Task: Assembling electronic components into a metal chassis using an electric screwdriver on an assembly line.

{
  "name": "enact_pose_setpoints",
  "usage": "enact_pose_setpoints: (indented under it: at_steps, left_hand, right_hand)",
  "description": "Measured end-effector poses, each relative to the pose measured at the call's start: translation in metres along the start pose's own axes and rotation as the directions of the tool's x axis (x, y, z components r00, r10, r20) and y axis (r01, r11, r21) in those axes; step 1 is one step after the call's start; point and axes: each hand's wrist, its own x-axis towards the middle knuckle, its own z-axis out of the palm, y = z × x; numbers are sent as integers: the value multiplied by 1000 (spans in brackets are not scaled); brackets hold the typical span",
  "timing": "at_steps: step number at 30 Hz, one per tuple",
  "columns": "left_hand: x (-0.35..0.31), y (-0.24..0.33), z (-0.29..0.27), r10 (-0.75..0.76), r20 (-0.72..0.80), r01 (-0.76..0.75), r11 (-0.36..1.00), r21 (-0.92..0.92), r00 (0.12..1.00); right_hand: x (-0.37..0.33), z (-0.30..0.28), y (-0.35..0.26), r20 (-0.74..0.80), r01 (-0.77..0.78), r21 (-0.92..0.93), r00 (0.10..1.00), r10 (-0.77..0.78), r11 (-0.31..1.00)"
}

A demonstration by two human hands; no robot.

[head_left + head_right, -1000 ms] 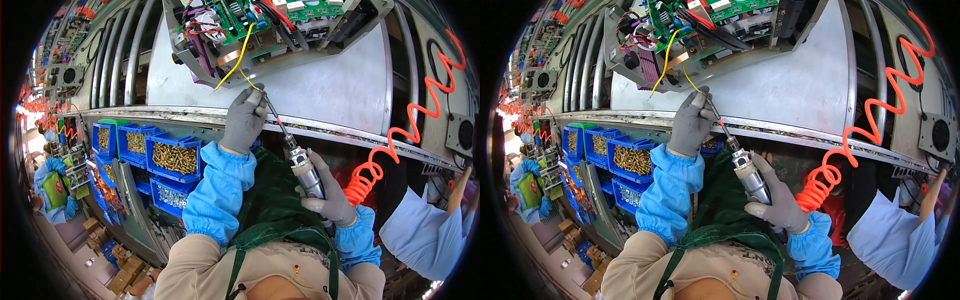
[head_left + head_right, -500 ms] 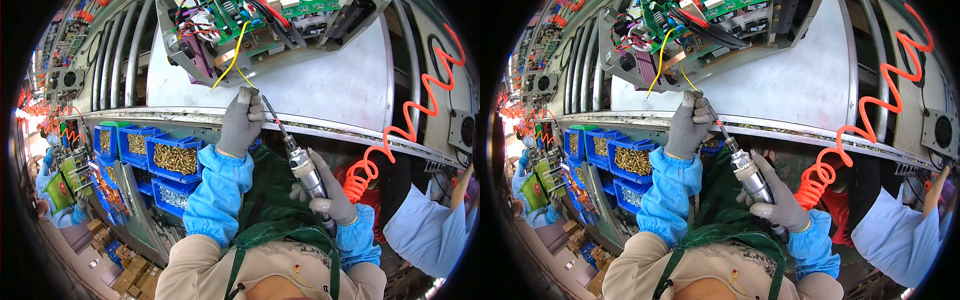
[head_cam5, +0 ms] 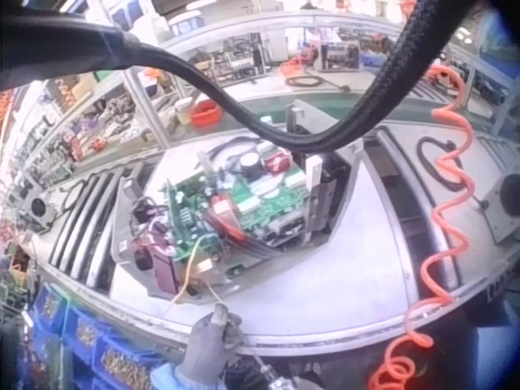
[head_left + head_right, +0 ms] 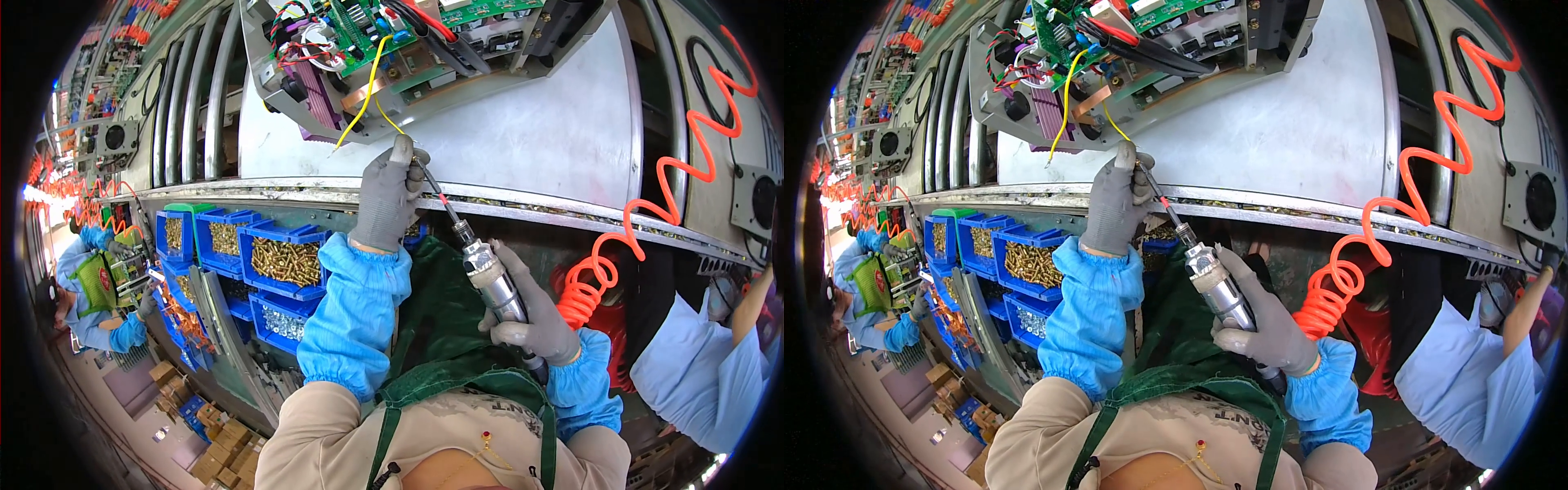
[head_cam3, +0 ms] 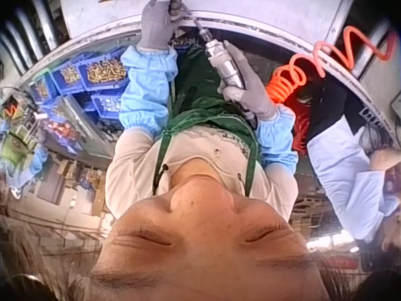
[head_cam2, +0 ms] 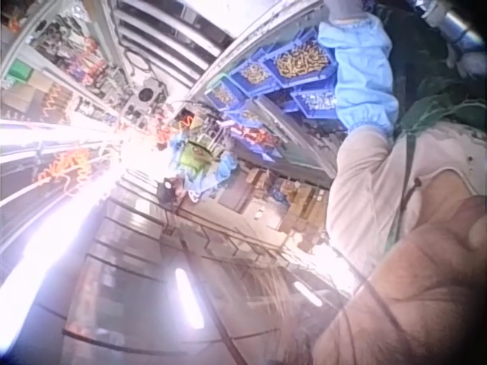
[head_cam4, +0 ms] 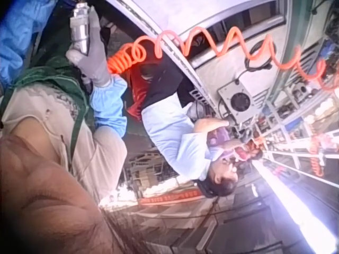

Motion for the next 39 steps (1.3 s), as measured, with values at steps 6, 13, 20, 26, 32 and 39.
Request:
enact_pose_setpoints:
  at_steps: [6,13,20,26,32,39]
  left_hand:
    - [2,11,0,3,-77,19,957,290,997]
    - [3,25,-4,61,106,-105,867,488,993]
    - [5,17,-12,-43,79,17,951,309,996]
    - [12,14,-18,-77,51,60,961,270,996]
    - [9,18,-16,-93,68,68,948,310,993]
    - [10,20,-19,-138,121,79,912,402,983]
  right_hand:
    - [1,-3,3,-25,13,-194,1000,-18,981]
    - [2,0,-5,-34,-25,-142,999,21,990]
    - [8,-3,2,-12,-35,-70,999,34,997]
    - [10,-5,8,3,-10,-161,1000,10,987]
    - [12,-8,6,24,-56,12,998,56,998]
    - [14,0,0,3,-83,97,997,83,992]
